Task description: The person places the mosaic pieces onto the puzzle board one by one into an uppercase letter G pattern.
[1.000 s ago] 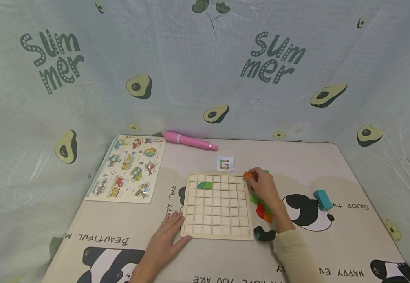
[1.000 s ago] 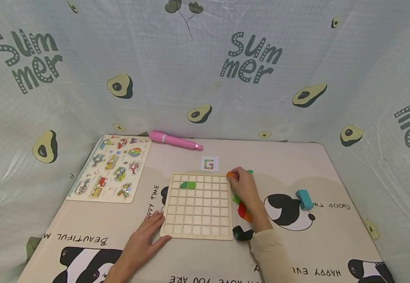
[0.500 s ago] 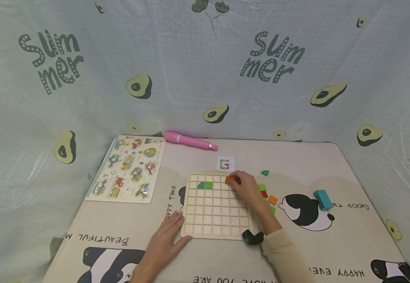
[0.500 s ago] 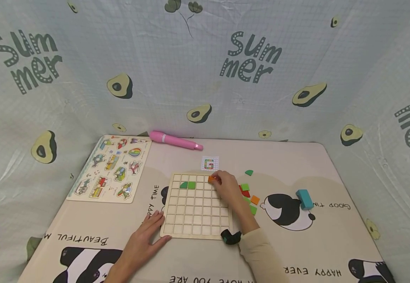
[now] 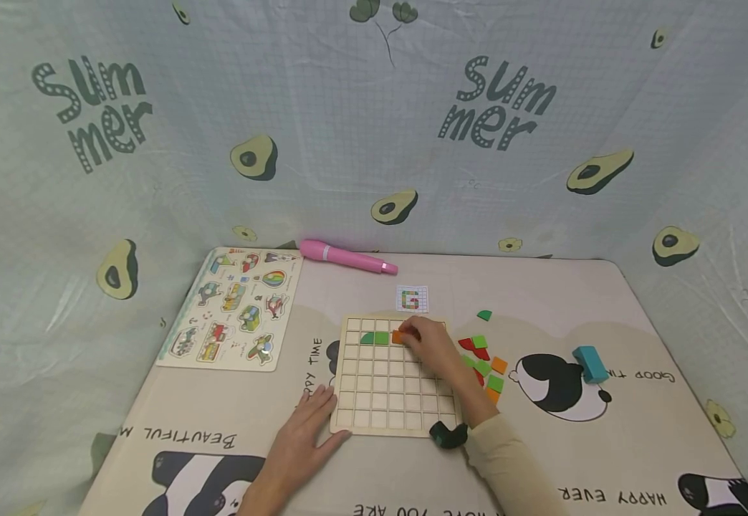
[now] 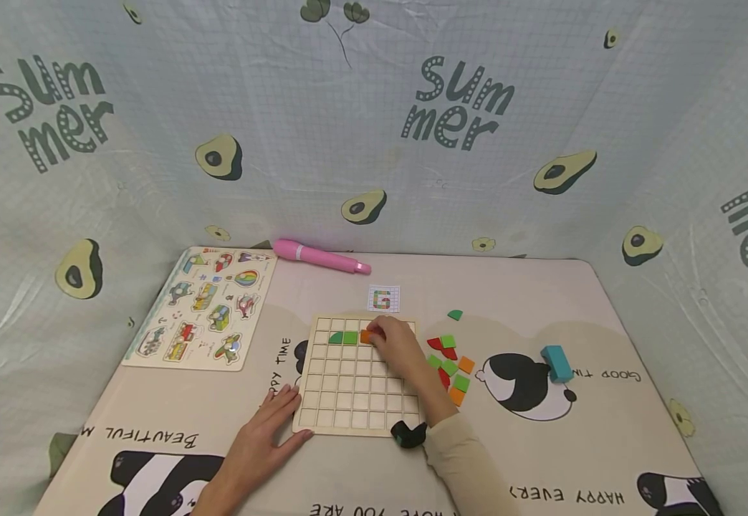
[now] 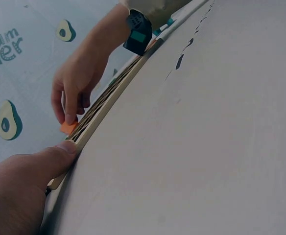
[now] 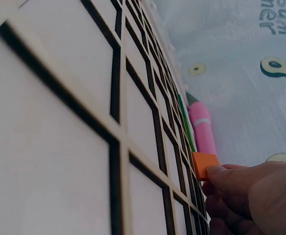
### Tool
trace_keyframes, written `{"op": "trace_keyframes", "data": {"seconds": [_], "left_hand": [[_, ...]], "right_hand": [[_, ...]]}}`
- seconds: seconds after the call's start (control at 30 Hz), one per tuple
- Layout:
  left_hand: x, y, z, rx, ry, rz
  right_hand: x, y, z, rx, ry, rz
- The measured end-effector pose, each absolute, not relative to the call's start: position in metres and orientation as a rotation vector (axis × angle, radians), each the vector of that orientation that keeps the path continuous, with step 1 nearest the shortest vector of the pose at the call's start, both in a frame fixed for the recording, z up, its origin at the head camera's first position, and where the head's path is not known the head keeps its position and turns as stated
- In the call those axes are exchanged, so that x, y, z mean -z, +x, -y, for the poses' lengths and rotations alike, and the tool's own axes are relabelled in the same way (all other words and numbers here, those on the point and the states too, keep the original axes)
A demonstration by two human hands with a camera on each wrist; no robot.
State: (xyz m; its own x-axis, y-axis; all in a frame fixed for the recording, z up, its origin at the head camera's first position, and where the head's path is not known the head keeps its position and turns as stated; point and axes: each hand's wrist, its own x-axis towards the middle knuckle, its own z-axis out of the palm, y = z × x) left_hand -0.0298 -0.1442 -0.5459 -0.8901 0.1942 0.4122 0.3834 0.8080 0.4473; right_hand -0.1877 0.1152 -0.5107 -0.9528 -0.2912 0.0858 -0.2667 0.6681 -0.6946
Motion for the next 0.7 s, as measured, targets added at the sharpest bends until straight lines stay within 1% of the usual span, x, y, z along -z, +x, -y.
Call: {"op": "trace_keyframes", "data": {"seconds": [0.23,0.7], "left_hand": [[0.5466,-0.0301,0.1451,0.760,-0.457,2.618],[0.5476,-0.0298,0.1442,0.748,-0.443,2.633]], "right_hand": [[0.5109,-0.1890,-0.1123,1.103,-0.541,-2.863],[0.5140,-0.1921,-0.1127,1.044,-0.527,-2.873]]}}
